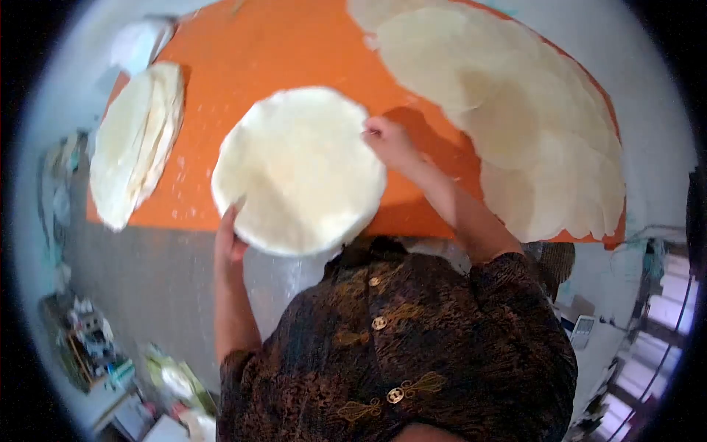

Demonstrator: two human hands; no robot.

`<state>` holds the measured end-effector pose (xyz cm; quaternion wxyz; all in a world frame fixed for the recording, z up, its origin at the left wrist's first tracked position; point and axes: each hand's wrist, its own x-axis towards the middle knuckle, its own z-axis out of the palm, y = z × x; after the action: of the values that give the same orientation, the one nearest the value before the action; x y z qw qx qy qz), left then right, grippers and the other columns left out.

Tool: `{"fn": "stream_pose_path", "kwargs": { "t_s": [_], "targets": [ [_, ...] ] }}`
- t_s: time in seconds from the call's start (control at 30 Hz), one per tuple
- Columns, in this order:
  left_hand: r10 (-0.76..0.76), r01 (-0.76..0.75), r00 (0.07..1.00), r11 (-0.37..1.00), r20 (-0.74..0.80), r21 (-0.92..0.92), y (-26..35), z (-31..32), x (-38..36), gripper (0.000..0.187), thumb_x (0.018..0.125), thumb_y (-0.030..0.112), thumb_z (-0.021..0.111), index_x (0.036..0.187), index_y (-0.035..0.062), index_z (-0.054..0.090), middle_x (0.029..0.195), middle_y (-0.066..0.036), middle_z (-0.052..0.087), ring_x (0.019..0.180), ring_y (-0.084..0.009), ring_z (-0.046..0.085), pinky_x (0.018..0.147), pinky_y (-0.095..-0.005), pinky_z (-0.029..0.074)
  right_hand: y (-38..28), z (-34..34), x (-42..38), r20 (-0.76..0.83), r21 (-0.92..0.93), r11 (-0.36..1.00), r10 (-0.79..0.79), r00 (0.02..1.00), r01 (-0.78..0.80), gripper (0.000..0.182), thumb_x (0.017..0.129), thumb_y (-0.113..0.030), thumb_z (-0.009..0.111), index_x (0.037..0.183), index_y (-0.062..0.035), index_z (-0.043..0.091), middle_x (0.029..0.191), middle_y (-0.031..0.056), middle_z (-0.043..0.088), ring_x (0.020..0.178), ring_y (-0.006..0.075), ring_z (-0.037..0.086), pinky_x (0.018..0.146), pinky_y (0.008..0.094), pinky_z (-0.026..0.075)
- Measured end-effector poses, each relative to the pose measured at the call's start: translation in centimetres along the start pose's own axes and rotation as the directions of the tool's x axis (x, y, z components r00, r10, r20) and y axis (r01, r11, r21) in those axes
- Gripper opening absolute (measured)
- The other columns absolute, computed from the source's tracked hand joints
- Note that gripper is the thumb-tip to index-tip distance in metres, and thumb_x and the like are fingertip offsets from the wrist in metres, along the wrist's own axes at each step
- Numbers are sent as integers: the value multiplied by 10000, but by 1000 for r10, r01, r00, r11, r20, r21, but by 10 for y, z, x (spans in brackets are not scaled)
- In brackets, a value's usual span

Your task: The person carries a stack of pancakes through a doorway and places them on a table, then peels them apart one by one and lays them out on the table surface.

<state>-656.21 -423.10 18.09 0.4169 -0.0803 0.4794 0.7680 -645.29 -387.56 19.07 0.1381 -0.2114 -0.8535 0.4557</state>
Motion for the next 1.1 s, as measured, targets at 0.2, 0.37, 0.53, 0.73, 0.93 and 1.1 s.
{"fn": "stream_pose_path", "kwargs": {
  "t_s": [0.2, 0.37, 0.53, 0.73, 0.93, 1.1],
  "targets": [
    [90, -88, 996, 990, 14, -106, 13, 31, -10, 662, 807, 521, 495, 1269, 71, 347, 1254, -101, 435, 1131, -250, 438, 897, -410, 393, -114, 129, -74, 356, -3, 964, -247, 901, 266, 663, 688, -350, 627, 1186, 28, 407, 1100, 227, 503, 1035, 342, 489, 879, 376, 398],
    [80, -75, 986, 996, 144, -42, 10, 18, -12, 587, 797, 418, 567, 1217, 51, 385, 1169, -124, 489, 1064, -248, 490, 832, -445, 435, -124, 127, -68, 525, 101, 995, -69, 848, 19, 638, 678, -301, 602, 1182, 36, 401, 1114, 222, 494, 1023, 325, 502, 875, 365, 400],
    [111, -114, 985, 993, 133, 16, 10, 21, -13, 499, 783, 291, 630, 1165, 42, 429, 1106, -106, 526, 1016, -231, 515, 792, -410, 460, -132, 125, -77, 381, 114, 988, -142, 914, 105, 560, 685, -318, 616, 1112, 7, 456, 1057, 195, 518, 988, 307, 522, 842, 374, 411],
    [140, -152, 983, 983, 116, 103, 11, 32, -11, 512, 773, 281, 642, 1167, 38, 423, 1083, -101, 537, 963, -227, 540, 735, -395, 483, -117, 127, -69, 459, 245, 969, -78, 885, -42, 548, 693, -313, 650, 1083, 33, 481, 1032, 205, 539, 956, 324, 537, 827, 363, 426],
    [54, -74, 995, 963, 84, 258, 13, 27, -14, 454, 792, 248, 555, 1164, 23, 425, 1075, -122, 538, 959, -250, 543, 775, -425, 460, -109, 132, -69, 292, 60, 998, -41, 956, 25, 322, 763, -236, 555, 1007, -26, 541, 906, 201, 588, 838, 331, 578, 727, 393, 453],
    [137, -131, 976, 990, -171, 46, -7, 12, 13, 321, 780, 155, 538, 1055, -4, 496, 918, -108, 581, 821, -216, 581, 675, -350, 496, -106, 134, -34, 205, -182, 973, -107, 973, 145, 202, 778, -221, 532, 845, -40, 591, 701, 184, 562, 680, 292, 567, 633, 381, 441]
  ]
}}
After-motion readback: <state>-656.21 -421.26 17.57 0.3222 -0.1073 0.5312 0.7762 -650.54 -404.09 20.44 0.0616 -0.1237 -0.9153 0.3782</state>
